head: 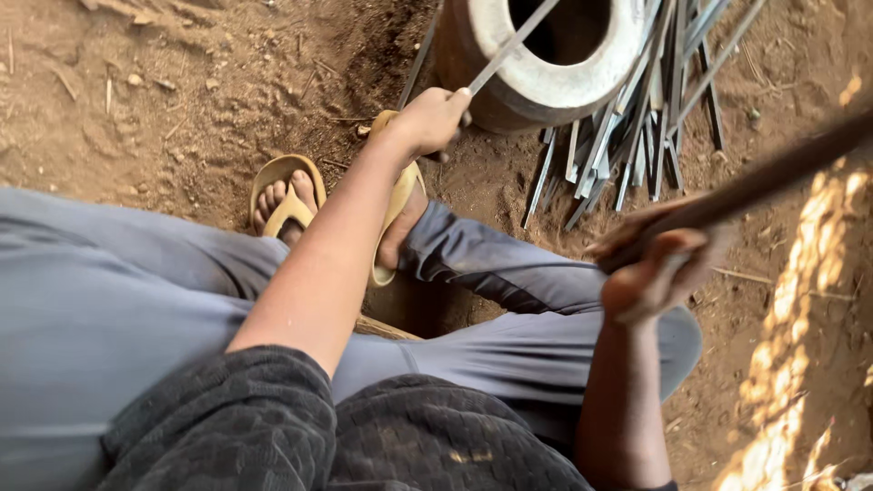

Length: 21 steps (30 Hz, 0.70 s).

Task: The person sits on the ground and repeatedly places metal rods across a concrete ring, then strikes them with a hammer to break them into smaller pieces. The broken pieces are discarded onto a growing pile nearby.

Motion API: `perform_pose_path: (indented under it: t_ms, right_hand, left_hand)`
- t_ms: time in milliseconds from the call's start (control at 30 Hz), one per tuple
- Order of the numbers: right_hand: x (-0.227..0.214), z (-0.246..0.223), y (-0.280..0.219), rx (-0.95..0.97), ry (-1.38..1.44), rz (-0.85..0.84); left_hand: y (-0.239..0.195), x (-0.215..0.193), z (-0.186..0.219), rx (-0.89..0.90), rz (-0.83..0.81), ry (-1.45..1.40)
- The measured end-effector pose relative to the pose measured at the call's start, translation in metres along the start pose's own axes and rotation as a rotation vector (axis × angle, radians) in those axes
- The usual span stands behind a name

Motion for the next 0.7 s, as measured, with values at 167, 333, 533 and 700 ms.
perform_pose_path:
  t_ms: [167, 333, 533, 700]
  right_hand:
    - [-0.004, 0.047, 0.034, -0.016, -0.034, 0.227]
    - [0.054, 0.143, -0.014, 0.888, -0.371, -0.364]
    - [0.037, 0.093, -0.02, 0.646, 0.162, 0.003]
    - [0.036, 0.069, -0.036, 0.572, 0.253, 0.103]
  left_hand:
    - [0.0, -0.01, 0.028, 0.129, 0.159, 0.348]
    - [-0.002, 0.004, 0.006, -0.128, -0.034, 0.321]
    - [-0.056, -0.001, 0.053, -0.139, 0.207, 0.526]
    - [-0.084, 0.055, 0.075, -0.016, 0.098, 0.777]
Point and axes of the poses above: each hand's wrist, its own y-axis towards the middle knuckle, its own x-axis out of the palm, z = x × y, the point moved 9 cm from there along y, towards the middle knuckle, and after that the axes turned 13 degrees about -z, right-handed, at the moved point
